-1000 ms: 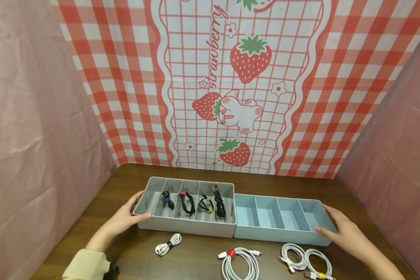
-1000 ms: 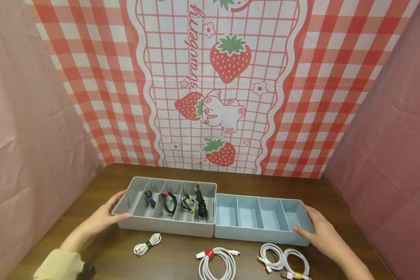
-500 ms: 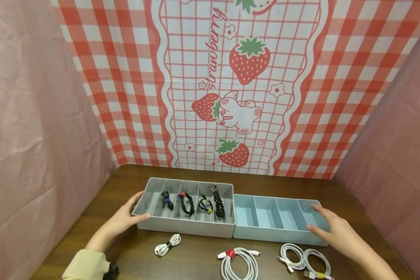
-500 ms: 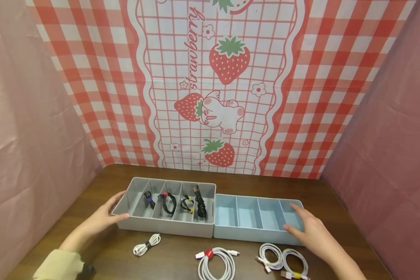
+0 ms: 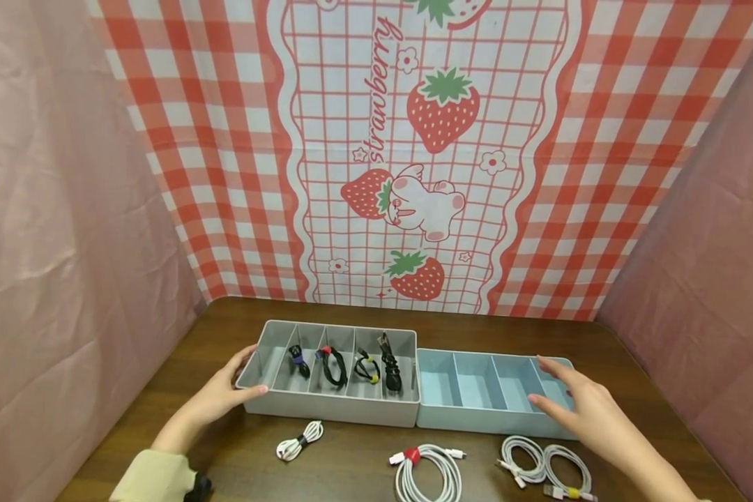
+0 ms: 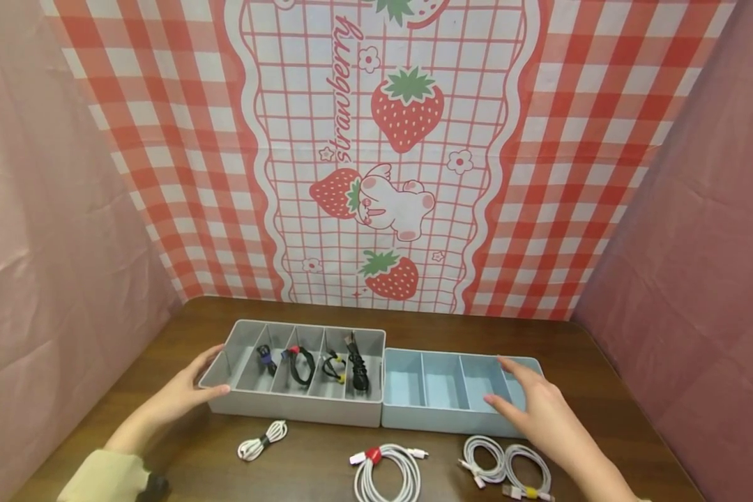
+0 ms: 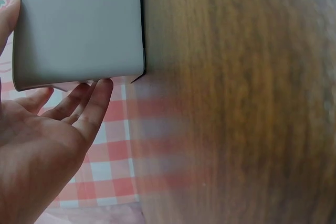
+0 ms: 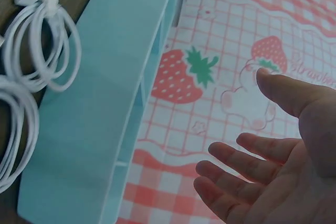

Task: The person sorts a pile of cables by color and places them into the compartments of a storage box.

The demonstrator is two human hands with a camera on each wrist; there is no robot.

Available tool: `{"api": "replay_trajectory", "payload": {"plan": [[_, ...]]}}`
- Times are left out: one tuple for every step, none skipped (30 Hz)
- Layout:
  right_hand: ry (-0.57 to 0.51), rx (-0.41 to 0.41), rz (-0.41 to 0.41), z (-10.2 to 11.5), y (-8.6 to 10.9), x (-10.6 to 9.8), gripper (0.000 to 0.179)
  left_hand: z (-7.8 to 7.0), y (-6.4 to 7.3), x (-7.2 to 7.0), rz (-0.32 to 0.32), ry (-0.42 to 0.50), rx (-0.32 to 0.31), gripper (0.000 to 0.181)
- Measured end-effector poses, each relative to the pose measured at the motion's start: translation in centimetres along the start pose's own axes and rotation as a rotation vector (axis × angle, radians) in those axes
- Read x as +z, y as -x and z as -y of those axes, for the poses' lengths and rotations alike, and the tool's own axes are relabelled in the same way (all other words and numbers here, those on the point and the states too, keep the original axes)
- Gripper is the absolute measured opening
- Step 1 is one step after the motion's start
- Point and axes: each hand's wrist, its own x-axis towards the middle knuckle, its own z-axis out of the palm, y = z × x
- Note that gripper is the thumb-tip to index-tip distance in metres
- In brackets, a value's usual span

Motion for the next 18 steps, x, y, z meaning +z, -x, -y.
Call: {"api": "replay_trajectory", "payload": {"plan": [[-0.003,-0.012,-0.012,0.2,-0.1,0.0,0.065,0.0,0.0,0.0,0.001,0.000,0.000,0.085],[-0.004,-0.024,-0.026,0.5,-0.2,0.0,0.064,0.0,0.0,0.0,0.002,-0.001,0.000,0.085],[-0.008,-0.036,-0.039,0.8,-0.3,0.0,0.064,0.0,0.0,0.0,0.003,-0.003,-0.001,0.085],[-0.009,-0.043,-0.045,1.1,-0.4,0.0,0.064,0.0,0.0,0.0,0.004,-0.003,-0.003,0.085],[-0.009,-0.047,-0.053,1.4,-0.5,0.0,0.064,0.0,0.1,0.0,0.004,-0.002,-0.004,0.085],[-0.008,-0.051,-0.059,1.7,-0.6,0.0,0.063,0.0,0.1,0.0,0.005,0.000,-0.006,0.086],[-0.004,-0.055,-0.067,2.0,-0.8,0.0,0.063,0.0,0.1,0.0,0.005,0.001,-0.008,0.086],[-0.001,-0.056,-0.073,2.3,-0.9,0.0,0.063,0.0,0.1,0.0,0.005,-0.001,-0.010,0.085],[0.001,-0.055,-0.075,2.6,-1.0,-0.1,0.063,0.0,0.0,0.0,0.004,-0.001,-0.012,0.085],[0.003,-0.053,-0.076,2.9,-1.1,-0.1,0.062,0.0,0.0,0.0,0.005,0.000,-0.012,0.085],[0.004,-0.054,-0.082,3.2,-1.1,-0.1,0.062,0.0,0.1,0.0,0.006,-0.003,-0.010,0.085],[0.006,-0.055,-0.088,3.5,-1.2,-0.1,0.062,0.0,0.1,0.0,0.008,-0.002,-0.008,0.085],[0.007,-0.057,-0.093,3.8,-1.2,-0.1,0.061,0.0,0.1,-0.1,0.010,0.000,-0.007,0.085],[0.004,-0.059,-0.095,4.1,-1.3,-0.1,0.061,0.0,0.1,0.0,0.012,0.000,-0.004,0.085],[0.007,-0.064,-0.102,4.4,-1.3,-0.1,0.061,-0.1,0.1,0.0,0.014,0.004,-0.002,0.085],[0.012,-0.074,-0.113,4.6,-1.3,0.0,0.060,-0.1,0.1,0.0,0.016,0.007,-0.001,0.085],[0.016,-0.085,-0.124,4.8,-1.4,0.1,0.060,-0.1,0.1,0.0,0.017,0.011,0.001,0.085],[0.021,-0.097,-0.138,5.1,-1.4,0.1,0.059,-0.1,0.1,0.0,0.017,0.014,0.002,0.085]]}}
